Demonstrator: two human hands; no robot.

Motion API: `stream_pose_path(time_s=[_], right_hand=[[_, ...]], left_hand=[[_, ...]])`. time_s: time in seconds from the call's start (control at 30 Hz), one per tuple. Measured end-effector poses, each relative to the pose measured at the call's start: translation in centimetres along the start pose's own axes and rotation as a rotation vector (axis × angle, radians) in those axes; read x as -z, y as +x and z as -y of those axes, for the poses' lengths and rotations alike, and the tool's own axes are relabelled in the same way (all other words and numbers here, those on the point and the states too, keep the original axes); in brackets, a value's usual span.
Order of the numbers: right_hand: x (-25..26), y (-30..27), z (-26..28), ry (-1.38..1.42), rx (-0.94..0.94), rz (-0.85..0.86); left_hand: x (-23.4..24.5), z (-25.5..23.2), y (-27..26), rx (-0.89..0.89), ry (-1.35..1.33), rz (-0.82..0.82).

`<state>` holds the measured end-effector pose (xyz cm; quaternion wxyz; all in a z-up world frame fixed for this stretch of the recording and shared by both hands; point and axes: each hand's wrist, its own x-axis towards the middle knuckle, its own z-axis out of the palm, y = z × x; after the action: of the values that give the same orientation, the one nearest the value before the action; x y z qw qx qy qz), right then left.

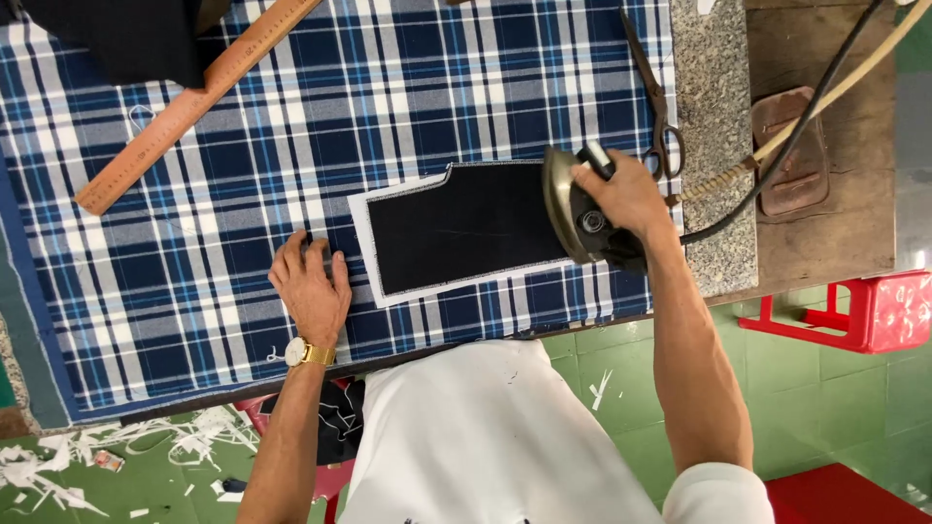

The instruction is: The person irons a white paper pattern, places a black fabric piece on top, and trims the fabric with shears along the pattern edges. After cutting, the person removes the pattern and scrap pieces, then irons the trimmed fabric piece and sets it aside.

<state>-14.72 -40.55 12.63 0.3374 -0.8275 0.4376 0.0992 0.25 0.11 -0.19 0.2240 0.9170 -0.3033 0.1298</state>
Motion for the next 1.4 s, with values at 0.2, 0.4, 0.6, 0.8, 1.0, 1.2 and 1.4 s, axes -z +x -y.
stream_pose_path(time_s=[0.2, 0.4, 0.6, 0.8, 1.0, 1.2, 1.4], right_hand=[[-1.9, -5.0, 8.7, -0.106, 0.211, 0.308], [-9.0, -8.0, 15.0, -0.195, 0.548, 0.542], [-15.0, -11.5, 17.7, -0.142, 0.776, 0.704], [-17.2, -10.3, 16.8, -0.13, 0.727, 0.533], [-8.9, -8.5, 14.7, -0.161, 0.434, 0.386], [-2.4, -3.3, 8.9, -0.131, 0.077, 0.179], [1.5, 0.6, 2.3, -0.057, -0.017, -0.071]], left_hand=[[0.8, 0.8, 0.8, -0.002, -0.077, 0.03], [3.2, 2.2, 2.8, 0.216, -0.442, 0.155], [4.0, 2.9, 2.2, 0.536, -0.653, 0.06], [2.2, 3.2, -0.2, 0.539, -0.488, 0.087], [2.4, -3.6, 0.0, 0.375, -0.199, 0.257], [0.5, -5.8, -1.2, 0.256, 0.015, 0.294], [1.6, -6.8, -0.9, 0.302, 0.031, 0.318]])
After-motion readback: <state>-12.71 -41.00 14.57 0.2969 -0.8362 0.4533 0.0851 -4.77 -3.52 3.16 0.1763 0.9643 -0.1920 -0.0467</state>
